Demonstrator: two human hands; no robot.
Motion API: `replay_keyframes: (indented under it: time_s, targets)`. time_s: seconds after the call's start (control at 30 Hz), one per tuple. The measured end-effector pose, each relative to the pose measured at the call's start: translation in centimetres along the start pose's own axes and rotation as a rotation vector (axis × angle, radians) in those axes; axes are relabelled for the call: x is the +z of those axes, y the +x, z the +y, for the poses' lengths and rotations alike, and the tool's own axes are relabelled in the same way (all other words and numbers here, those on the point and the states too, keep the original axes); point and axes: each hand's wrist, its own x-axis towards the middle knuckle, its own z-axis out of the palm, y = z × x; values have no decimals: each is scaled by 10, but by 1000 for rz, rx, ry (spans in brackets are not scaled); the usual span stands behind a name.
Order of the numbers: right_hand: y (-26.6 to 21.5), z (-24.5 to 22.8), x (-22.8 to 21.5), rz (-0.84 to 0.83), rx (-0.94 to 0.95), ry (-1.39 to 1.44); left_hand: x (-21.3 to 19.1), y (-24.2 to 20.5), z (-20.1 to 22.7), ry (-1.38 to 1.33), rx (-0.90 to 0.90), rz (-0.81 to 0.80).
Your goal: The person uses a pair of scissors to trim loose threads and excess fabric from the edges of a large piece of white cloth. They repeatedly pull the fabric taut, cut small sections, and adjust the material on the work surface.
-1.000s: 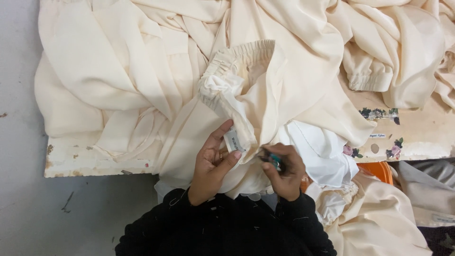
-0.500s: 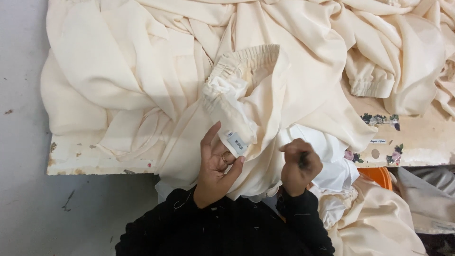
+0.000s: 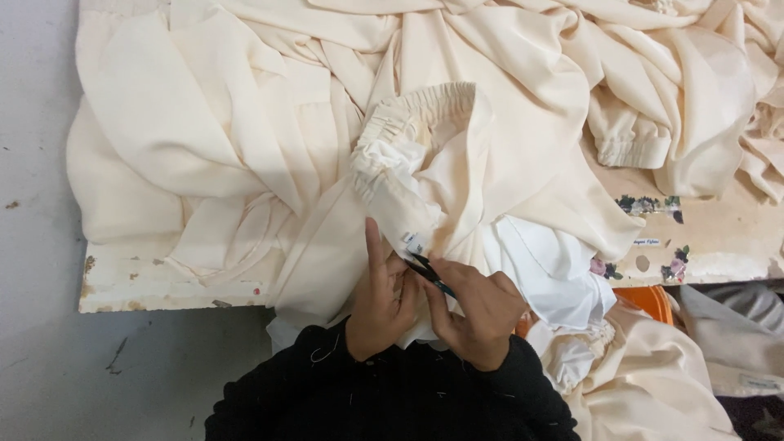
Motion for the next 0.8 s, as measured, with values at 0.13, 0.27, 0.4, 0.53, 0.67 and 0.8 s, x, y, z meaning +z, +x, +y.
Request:
replay_keyframes:
  time_s: [0.13, 0.27, 0.4, 0.53, 0.67, 0.8]
  targets:
    - [0, -1, 10, 54, -89, -191, 7, -1, -15, 132, 153, 26]
    - [-12, 5, 15, 112, -88, -200, 0, 7, 1, -89, 67, 14]
    - [-37, 24, 12, 65, 189, 79, -14, 10, -3, -519, -180, 116]
    - [-9, 30, 14, 70, 364, 163, -24, 1, -12, -545, -187, 164]
    - [5, 48, 43, -24, 286, -160, -30, -7, -6, -524, -379, 28]
    - [-11, 75, 58, -163, 476, -180, -72, 2, 26, -210, -422, -321]
